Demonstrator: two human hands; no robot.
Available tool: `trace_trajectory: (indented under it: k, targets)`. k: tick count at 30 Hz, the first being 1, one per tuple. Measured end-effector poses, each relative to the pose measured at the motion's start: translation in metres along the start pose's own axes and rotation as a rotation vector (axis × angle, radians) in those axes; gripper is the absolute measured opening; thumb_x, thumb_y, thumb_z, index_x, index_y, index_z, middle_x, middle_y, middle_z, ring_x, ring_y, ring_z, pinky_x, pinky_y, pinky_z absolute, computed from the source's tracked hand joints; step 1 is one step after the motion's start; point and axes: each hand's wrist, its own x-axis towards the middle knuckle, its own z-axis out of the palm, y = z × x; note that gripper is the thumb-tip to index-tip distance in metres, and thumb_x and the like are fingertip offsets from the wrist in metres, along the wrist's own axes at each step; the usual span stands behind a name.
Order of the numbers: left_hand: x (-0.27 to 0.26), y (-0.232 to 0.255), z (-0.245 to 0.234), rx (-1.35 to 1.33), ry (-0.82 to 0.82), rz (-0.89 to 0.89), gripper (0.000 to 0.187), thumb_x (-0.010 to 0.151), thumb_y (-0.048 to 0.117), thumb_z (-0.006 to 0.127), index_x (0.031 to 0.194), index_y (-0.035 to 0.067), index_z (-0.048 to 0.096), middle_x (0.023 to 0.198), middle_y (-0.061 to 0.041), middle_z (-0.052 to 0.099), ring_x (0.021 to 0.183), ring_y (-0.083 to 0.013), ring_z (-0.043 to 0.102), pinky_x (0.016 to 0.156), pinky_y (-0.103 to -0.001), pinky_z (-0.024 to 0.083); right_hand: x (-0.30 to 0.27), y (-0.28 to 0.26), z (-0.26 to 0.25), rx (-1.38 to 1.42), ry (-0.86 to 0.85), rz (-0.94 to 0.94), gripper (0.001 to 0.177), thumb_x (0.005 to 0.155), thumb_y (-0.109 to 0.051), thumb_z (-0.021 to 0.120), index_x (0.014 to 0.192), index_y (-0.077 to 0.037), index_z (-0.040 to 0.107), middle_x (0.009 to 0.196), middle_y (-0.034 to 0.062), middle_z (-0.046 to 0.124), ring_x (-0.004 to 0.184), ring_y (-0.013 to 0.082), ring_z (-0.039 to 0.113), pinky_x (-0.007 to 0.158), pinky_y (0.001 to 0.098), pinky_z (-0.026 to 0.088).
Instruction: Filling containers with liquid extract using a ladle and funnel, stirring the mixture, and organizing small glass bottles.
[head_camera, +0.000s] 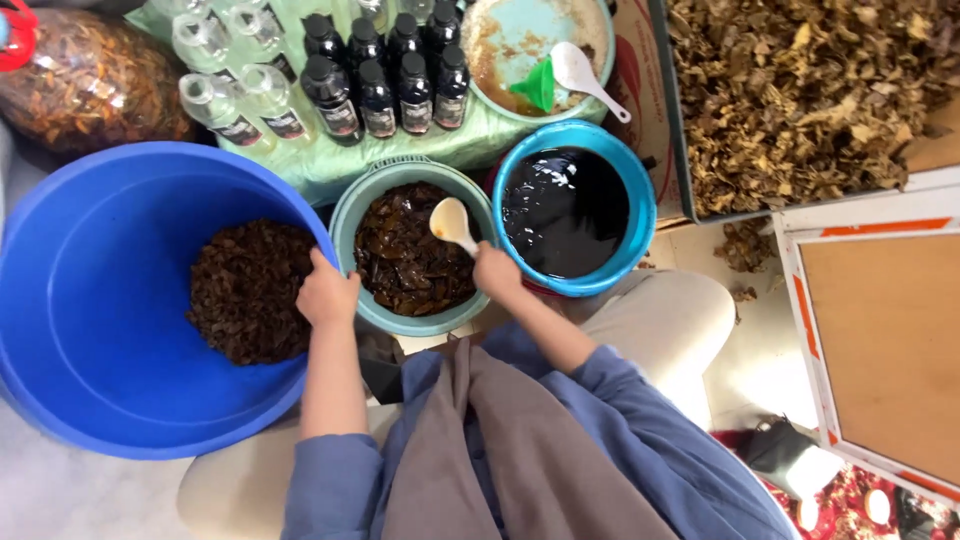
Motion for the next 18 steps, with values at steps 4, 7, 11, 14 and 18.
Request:
trace_trajectory:
  k: [4, 7, 11, 14, 18]
  targets:
    - [-0.006, 0.005, -0.003, 0.038, 0.011, -0.025, 0.065, 0.089, 0.038, 0.067, 0.143, 0.01, 0.043, 0.086, -0.018, 0.076, 0.081, -0.0415, 0.077, 0.069, -0.052, 0.061, 0.043, -0.015, 0.046, 0.121, -0.046, -0.05, 0.035, 0.108, -0.021, 0.043, 0.128, -0.002, 0.063, 0.106, 0.0258, 0.074, 0.098, 0.0394, 0.075, 0.078, 0.0499, 0.062]
    - [-0.009, 0.007, -0.004, 0.059, 0.043, -0.012, 0.062, 0.09, 0.036, 0.066, 0.143, 0.009, 0.046, 0.08, -0.015, 0.075, 0.074, -0.0361, 0.077, 0.064, -0.047, 0.062, 0.068, -0.018, 0.063, 0.28, -0.119, 0.007, 0.043, 0.108, -0.026, 0.041, 0.137, 0.002, 0.058, 0.114, 0.0282, 0.071, 0.108, 0.0388, 0.072, 0.082, 0.0501, 0.061]
    - [-0.01, 0.008, -0.003, 0.041, 0.044, 0.011, 0.061, 0.091, 0.034, 0.065, 0.143, 0.008, 0.046, 0.073, -0.014, 0.074, 0.068, -0.0354, 0.076, 0.059, -0.046, 0.061, 0.07, -0.032, 0.05, 0.441, -0.159, 0.096, 0.048, 0.108, -0.026, 0.042, 0.144, 0.003, 0.053, 0.129, 0.029, 0.065, 0.125, 0.0403, 0.062, 0.099, 0.0538, 0.053]
    - [-0.011, 0.011, -0.007, 0.013, 0.072, 0.015, 0.062, 0.089, 0.033, 0.066, 0.142, 0.009, 0.048, 0.07, -0.014, 0.073, 0.067, -0.0356, 0.076, 0.06, -0.045, 0.061, 0.098, -0.02, 0.076, 0.385, -0.175, 0.12, 0.046, 0.107, -0.022, 0.042, 0.141, 0.006, 0.056, 0.131, 0.032, 0.064, 0.13, 0.0445, 0.059, 0.106, 0.0557, 0.05]
    - [-0.014, 0.009, -0.007, 0.011, 0.095, 0.036, 0.058, 0.091, 0.032, 0.066, 0.142, 0.009, 0.049, 0.065, -0.012, 0.071, 0.062, -0.0312, 0.075, 0.057, -0.04, 0.061, 0.07, -0.034, 0.054, 0.532, -0.141, 0.159, 0.047, 0.106, -0.025, 0.04, 0.141, 0.001, 0.059, 0.13, 0.0264, 0.067, 0.128, 0.039, 0.061, 0.105, 0.0534, 0.05]
